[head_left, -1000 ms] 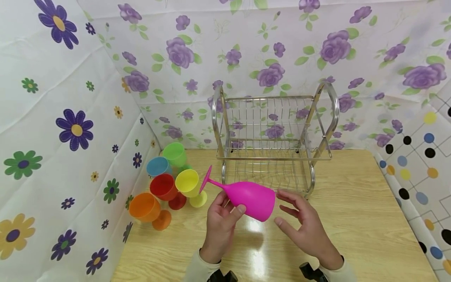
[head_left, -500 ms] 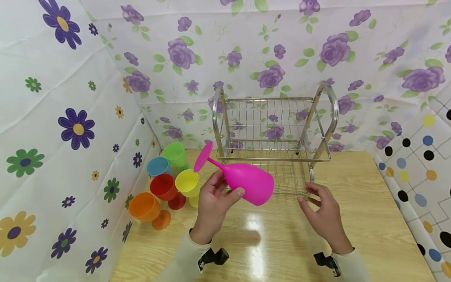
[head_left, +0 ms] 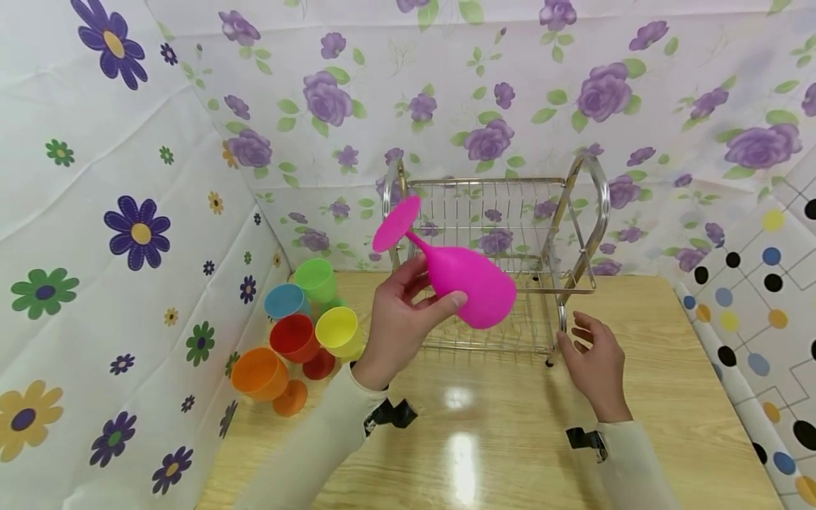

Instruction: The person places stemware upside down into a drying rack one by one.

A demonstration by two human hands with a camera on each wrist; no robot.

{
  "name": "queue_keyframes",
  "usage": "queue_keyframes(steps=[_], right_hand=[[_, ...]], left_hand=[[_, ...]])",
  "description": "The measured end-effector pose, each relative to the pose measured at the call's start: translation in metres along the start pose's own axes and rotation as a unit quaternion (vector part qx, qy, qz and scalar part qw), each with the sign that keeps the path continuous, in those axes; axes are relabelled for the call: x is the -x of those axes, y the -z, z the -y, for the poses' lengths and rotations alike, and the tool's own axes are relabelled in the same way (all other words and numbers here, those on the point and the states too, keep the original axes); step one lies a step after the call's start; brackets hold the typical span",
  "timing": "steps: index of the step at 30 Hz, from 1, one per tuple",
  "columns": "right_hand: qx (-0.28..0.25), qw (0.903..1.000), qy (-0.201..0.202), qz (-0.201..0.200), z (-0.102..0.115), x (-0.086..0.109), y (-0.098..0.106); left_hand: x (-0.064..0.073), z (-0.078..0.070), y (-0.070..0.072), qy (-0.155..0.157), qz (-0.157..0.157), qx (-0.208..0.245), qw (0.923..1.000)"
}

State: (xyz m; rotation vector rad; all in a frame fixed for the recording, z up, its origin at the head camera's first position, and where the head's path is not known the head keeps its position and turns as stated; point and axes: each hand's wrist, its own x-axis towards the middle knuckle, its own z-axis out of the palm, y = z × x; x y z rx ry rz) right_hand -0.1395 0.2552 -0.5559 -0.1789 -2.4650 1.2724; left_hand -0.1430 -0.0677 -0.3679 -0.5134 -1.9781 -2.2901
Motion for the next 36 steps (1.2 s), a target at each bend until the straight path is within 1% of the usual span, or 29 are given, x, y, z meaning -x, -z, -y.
queue_keyframes(steps=[5,9,16,21,25,30,33,36], right_hand=[[-0.012,0.9998,-0.015,-0.007,-0.01,-0.013,-0.006],[-0.009,0.9997,-0.02,-0.012,-0.017,-0.018,-0.011],[0.016,0.9992,-0.009,-0.034,-0.022,-0.021,-0.017],[0.016,0.9991,-0.009,-0.039,-0.024,-0.02,-0.019],[0.011,0.999,-0.01,-0.042,-0.027,-0.019,-0.019],[0.012,0.9989,-0.009,-0.044,-0.029,-0.019,-0.021],[0.013,0.9988,-0.01,-0.047,-0.03,-0.02,-0.024],[0.012,0.9987,-0.006,-0.049,-0.032,-0.021,-0.026]], left_hand=[[-0.023,-0.008,-0.009,0.003,0.015,-0.029,0.9995],[-0.042,-0.008,-0.017,0.006,0.021,-0.05,0.9985],[-0.07,-0.004,-0.03,0.025,0.029,-0.082,0.9959],[-0.087,0.002,-0.039,0.042,0.038,-0.113,0.9919],[-0.099,0.006,-0.048,0.057,0.049,-0.145,0.9866],[-0.11,0.013,-0.059,0.071,0.062,-0.184,0.9785],[-0.115,0.018,-0.065,0.072,0.071,-0.201,0.9743],[-0.12,0.021,-0.07,0.07,0.073,-0.217,0.971]])
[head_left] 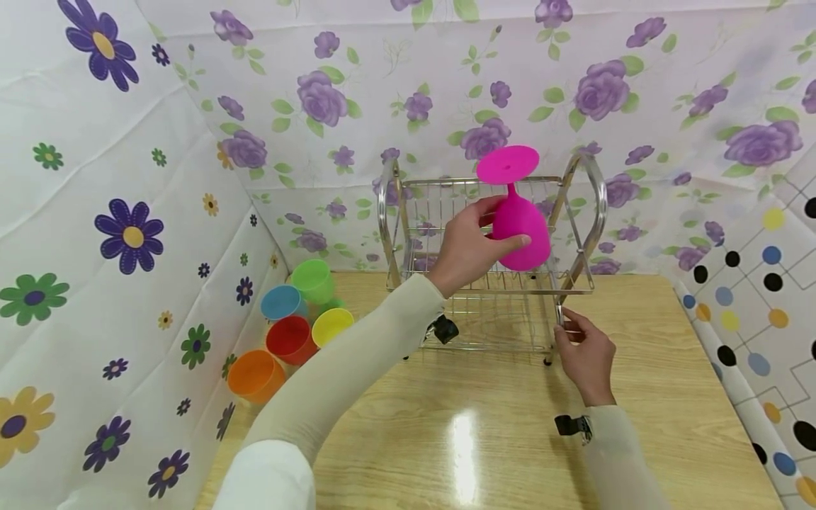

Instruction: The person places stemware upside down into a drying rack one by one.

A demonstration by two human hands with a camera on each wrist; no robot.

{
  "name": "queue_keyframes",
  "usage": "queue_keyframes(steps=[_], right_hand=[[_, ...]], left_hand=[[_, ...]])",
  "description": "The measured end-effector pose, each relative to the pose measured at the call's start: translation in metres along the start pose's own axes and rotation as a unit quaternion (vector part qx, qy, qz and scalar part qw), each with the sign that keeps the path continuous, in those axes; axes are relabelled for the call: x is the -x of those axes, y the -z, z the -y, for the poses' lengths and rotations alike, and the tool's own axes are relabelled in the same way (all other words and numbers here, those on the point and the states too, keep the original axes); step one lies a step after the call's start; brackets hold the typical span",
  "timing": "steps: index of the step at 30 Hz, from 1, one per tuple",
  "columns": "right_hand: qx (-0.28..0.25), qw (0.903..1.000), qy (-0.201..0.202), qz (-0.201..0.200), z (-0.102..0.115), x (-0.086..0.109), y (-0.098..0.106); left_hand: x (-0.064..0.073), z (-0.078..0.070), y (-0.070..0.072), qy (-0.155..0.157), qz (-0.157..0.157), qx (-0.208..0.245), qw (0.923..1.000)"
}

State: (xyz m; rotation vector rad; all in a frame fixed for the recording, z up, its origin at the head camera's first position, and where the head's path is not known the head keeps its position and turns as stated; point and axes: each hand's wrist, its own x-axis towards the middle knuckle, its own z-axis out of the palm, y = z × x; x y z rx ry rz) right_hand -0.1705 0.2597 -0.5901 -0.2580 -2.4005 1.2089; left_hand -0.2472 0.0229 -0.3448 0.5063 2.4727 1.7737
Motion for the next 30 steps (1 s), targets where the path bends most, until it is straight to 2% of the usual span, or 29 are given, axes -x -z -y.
queue_keyframes(steps=[6,13,19,22,30], right_hand=[[0.002,1.0,0.0,-0.005,0.001,-0.002,0.0],[-0.01,0.9996,-0.026,0.001,0.001,-0.005,0.001],[-0.018,0.9993,-0.032,0.01,0.0,-0.004,0.0],[-0.019,0.9994,-0.028,0.005,-0.001,-0.005,-0.001],[-0.022,0.9994,-0.026,0.006,0.0,-0.006,0.001]], left_hand=[[-0.013,0.001,-0.012,0.005,0.004,-0.037,0.9993],[-0.022,0.004,-0.025,0.011,0.025,-0.076,0.9967],[-0.026,0.004,-0.035,0.023,0.038,-0.099,0.9941],[-0.027,0.004,-0.038,0.019,0.047,-0.106,0.9931],[-0.029,0.004,-0.04,0.014,0.048,-0.12,0.9915]])
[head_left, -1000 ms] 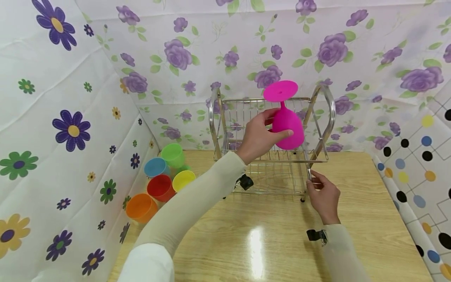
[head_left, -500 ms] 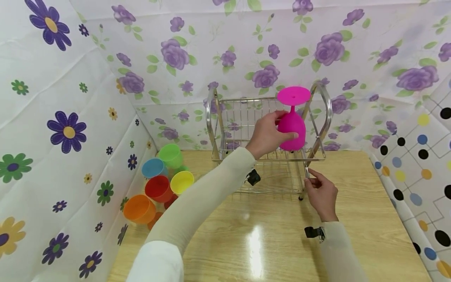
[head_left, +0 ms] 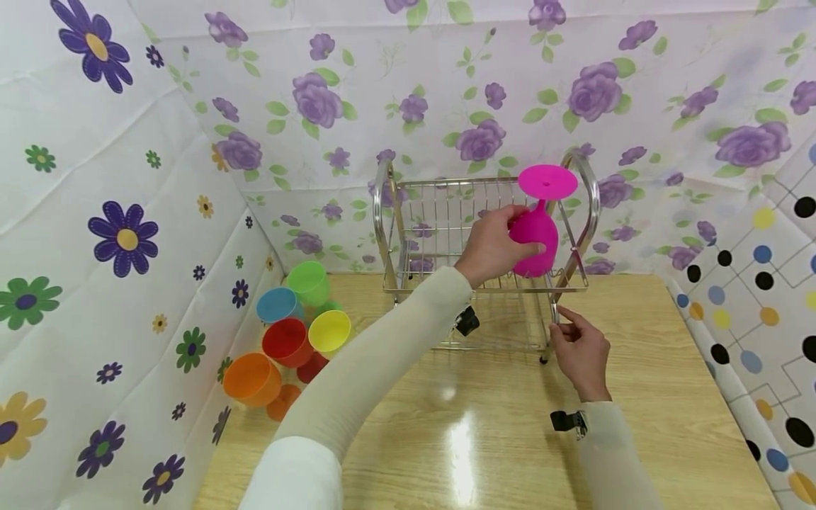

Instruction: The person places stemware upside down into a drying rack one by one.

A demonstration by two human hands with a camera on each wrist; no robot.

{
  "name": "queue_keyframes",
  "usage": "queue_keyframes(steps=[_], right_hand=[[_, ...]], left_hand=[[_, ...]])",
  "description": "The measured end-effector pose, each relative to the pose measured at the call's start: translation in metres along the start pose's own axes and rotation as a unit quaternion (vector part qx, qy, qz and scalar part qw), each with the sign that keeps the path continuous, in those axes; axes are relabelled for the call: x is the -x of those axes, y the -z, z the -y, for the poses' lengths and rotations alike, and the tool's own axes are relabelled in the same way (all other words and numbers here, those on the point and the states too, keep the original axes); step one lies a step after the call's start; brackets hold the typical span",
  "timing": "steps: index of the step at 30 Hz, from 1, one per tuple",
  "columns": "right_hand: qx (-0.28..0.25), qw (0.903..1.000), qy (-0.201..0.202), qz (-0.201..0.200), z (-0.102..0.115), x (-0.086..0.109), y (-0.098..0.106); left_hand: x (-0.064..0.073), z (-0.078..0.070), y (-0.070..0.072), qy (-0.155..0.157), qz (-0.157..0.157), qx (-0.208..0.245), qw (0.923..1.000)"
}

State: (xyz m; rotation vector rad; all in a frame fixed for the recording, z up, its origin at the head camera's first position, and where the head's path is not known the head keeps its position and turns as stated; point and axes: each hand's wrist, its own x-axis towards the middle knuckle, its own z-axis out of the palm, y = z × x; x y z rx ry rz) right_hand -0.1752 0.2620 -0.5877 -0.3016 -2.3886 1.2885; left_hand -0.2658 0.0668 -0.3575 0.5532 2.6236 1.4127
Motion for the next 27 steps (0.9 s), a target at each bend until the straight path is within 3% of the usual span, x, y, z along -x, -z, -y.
queue_keyframes(steps=[8,16,23,27], right_hand=[[-0.005,1.0,-0.003,-0.002,0.001,0.0,0.0],[0.0,1.0,-0.003,-0.005,0.002,0.001,-0.001],[0.005,0.9999,0.0,-0.011,0.003,0.002,-0.003],[0.002,0.9998,0.003,-0.019,0.004,0.003,-0.003]], left_hand=[[0.001,0.001,0.0,-0.004,-0.001,-0.007,1.0],[0.006,0.003,0.006,-0.007,0.004,0.029,0.9996],[0.019,0.004,0.018,-0.01,-0.008,0.053,0.9985],[0.032,0.005,0.027,-0.035,-0.021,0.071,0.9966]])
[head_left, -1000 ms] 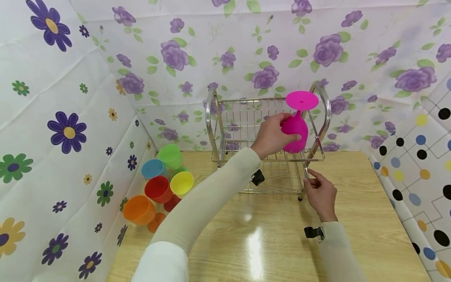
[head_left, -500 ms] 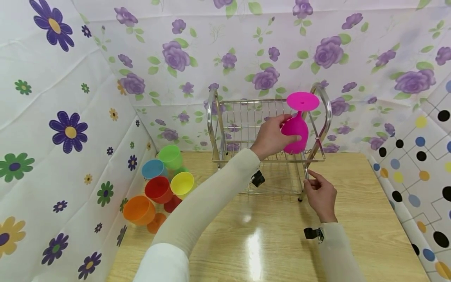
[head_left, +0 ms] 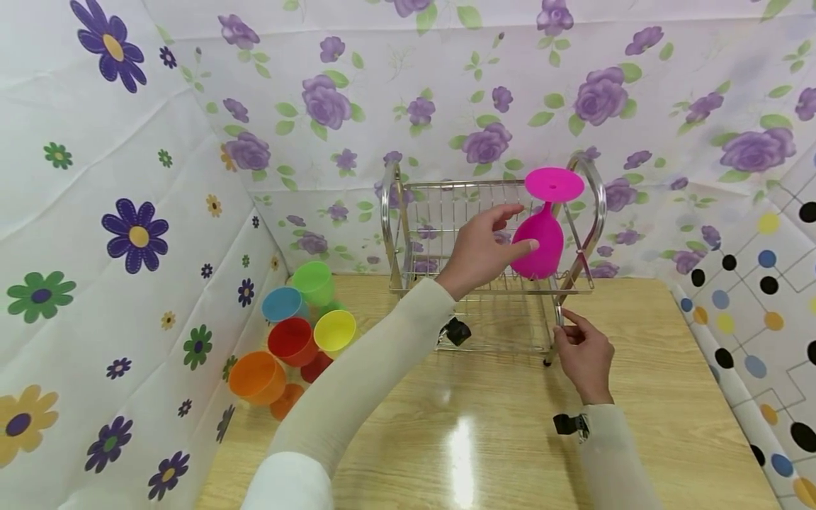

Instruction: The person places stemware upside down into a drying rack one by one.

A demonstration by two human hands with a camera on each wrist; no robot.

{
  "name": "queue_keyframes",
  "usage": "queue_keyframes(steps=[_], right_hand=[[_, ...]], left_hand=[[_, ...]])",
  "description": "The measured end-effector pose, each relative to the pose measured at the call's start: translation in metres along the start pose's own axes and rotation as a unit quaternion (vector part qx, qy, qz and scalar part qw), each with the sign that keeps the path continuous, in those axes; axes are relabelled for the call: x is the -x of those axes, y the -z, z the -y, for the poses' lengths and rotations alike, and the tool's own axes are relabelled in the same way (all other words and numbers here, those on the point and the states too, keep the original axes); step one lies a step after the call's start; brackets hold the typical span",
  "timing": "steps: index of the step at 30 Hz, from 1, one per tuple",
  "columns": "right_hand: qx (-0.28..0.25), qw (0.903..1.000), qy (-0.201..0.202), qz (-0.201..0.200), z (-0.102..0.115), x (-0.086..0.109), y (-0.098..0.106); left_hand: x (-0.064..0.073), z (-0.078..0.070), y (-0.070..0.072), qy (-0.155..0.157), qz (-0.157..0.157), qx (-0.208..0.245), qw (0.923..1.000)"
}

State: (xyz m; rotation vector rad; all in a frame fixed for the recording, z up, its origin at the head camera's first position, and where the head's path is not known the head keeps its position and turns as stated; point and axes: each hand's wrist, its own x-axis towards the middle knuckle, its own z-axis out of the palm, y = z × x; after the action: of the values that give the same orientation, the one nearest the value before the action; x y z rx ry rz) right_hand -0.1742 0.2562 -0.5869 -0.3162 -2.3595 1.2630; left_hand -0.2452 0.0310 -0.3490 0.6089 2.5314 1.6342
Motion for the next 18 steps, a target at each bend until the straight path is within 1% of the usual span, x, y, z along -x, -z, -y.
queue_keyframes(steps=[5,12,18], right_hand=[[0.011,0.9999,0.008,-0.003,0.001,0.0,-0.001],[0.057,0.9979,0.027,-0.01,0.003,0.001,0.001],[0.067,0.9973,0.029,0.009,0.001,0.0,0.002]], left_hand=[[0.022,-0.001,0.017,-0.032,-0.026,0.026,0.9988],[0.056,0.005,0.041,-0.073,-0.082,0.041,0.9931],[0.096,0.015,0.061,-0.087,-0.118,0.044,0.9882]])
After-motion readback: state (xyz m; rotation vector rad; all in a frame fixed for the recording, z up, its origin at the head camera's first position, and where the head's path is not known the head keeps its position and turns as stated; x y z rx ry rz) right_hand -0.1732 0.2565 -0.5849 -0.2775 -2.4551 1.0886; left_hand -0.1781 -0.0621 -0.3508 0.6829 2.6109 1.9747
